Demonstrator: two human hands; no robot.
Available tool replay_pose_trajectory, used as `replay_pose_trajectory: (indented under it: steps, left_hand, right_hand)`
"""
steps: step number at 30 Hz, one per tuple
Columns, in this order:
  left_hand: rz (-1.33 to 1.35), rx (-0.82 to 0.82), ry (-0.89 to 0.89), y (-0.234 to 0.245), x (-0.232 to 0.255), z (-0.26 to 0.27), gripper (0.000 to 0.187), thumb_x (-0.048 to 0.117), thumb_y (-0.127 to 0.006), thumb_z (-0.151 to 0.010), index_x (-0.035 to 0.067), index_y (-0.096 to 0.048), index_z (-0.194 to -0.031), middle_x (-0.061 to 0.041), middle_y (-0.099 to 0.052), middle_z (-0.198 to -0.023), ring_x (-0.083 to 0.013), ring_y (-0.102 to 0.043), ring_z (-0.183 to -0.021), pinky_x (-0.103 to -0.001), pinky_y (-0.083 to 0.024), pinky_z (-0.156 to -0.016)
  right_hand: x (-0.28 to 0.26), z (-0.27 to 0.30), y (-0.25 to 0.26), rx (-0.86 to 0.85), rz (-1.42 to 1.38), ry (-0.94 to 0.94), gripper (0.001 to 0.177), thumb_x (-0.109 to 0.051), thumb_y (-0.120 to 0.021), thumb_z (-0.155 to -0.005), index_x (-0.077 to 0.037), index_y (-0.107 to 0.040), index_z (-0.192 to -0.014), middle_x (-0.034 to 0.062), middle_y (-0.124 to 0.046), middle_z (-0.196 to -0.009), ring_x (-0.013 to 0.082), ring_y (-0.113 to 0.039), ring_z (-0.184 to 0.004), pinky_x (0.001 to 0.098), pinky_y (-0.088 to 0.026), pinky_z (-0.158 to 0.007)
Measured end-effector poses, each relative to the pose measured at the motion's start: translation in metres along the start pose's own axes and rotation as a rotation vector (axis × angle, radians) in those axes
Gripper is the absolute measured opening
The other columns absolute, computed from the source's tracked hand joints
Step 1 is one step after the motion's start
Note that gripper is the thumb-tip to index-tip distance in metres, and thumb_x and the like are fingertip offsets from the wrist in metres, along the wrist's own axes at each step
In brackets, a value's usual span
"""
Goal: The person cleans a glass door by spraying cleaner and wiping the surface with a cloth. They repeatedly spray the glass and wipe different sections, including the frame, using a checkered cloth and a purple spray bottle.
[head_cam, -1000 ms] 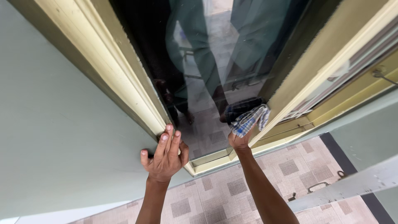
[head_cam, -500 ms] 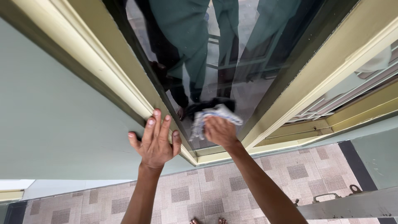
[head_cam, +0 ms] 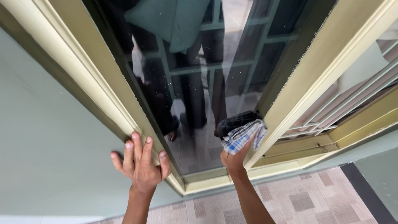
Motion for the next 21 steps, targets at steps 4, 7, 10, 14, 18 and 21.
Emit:
replay_pose_trajectory:
  steps: [4,7,10,14,18,21]
  left_hand:
    - [0.008,0.052,0.020,0.002,-0.001,0.009,0.046,0.023,-0.063,-0.100,0.002,-0.058,-0.140,-0.023,-0.059,-0.149,-0.0277,-0.030,-0.151,-0.053,-0.010,-0.128]
    - [-0.017,0.105,0.003,0.003,-0.004,0.005,0.043,0.009,-0.071,-0.099,0.006,-0.059,-0.140,-0.019,-0.060,-0.149,-0.0301,-0.034,-0.151,-0.053,-0.013,-0.130]
    - [0.011,0.195,-0.003,0.008,-0.002,0.017,0.045,0.000,-0.073,-0.097,0.010,-0.061,-0.139,-0.018,-0.058,-0.149,-0.0361,-0.038,-0.149,-0.054,-0.019,-0.130]
    - [0.005,0.223,0.052,0.010,-0.014,0.042,0.041,0.000,-0.071,-0.099,0.008,-0.063,-0.138,-0.023,-0.053,-0.152,-0.0416,-0.041,-0.146,-0.057,-0.022,-0.127]
    - [-0.030,0.234,0.052,0.004,-0.006,0.073,0.036,0.000,-0.069,-0.101,0.008,-0.069,-0.136,-0.030,-0.048,-0.153,-0.0451,-0.042,-0.145,-0.059,-0.024,-0.127]
    - [-0.040,0.227,0.068,0.006,-0.007,0.096,0.033,0.002,-0.067,-0.105,0.009,-0.072,-0.137,-0.031,-0.046,-0.155,-0.0463,-0.044,-0.147,-0.059,-0.024,-0.128]
  right_hand:
    - [-0.047,-0.108,0.063,0.320,-0.319,-0.029,0.090,-0.026,-0.052,-0.100,0.014,0.001,-0.161,0.0338,-0.007,-0.172,0.0452,-0.012,-0.160,0.0486,-0.008,-0.134]
    - [-0.077,-0.216,0.102,0.382,-0.037,0.121,0.072,-0.019,-0.049,-0.110,0.006,-0.009,-0.165,0.0238,-0.008,-0.171,0.0367,-0.009,-0.161,0.0417,-0.009,-0.134]
    - [-0.075,-0.259,0.123,0.348,0.157,0.110,0.063,-0.015,-0.048,-0.114,0.000,-0.015,-0.165,0.0171,-0.013,-0.173,0.0317,-0.008,-0.160,0.0369,-0.009,-0.135]
    - [-0.082,-0.215,0.111,0.409,0.009,0.226,0.056,-0.014,-0.039,-0.118,-0.002,-0.010,-0.165,0.0149,-0.008,-0.172,0.0280,-0.007,-0.161,0.0333,-0.009,-0.136]
    - [-0.059,-0.110,0.068,0.398,-0.031,0.231,0.058,-0.017,-0.034,-0.117,0.002,-0.010,-0.166,0.0185,-0.009,-0.174,0.0312,-0.008,-0.161,0.0369,-0.009,-0.135]
    - [-0.031,-0.016,0.027,0.351,0.002,0.134,0.069,-0.017,-0.037,-0.105,0.007,-0.013,-0.165,0.0260,-0.011,-0.172,0.0397,-0.013,-0.164,0.0447,-0.013,-0.137]
Point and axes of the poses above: each hand's wrist, its own z-axis away from the middle knuckle, its own y-axis out of the back of the hand, x = y × z, the point moved 8 cm from there along -z, towards the middle knuckle
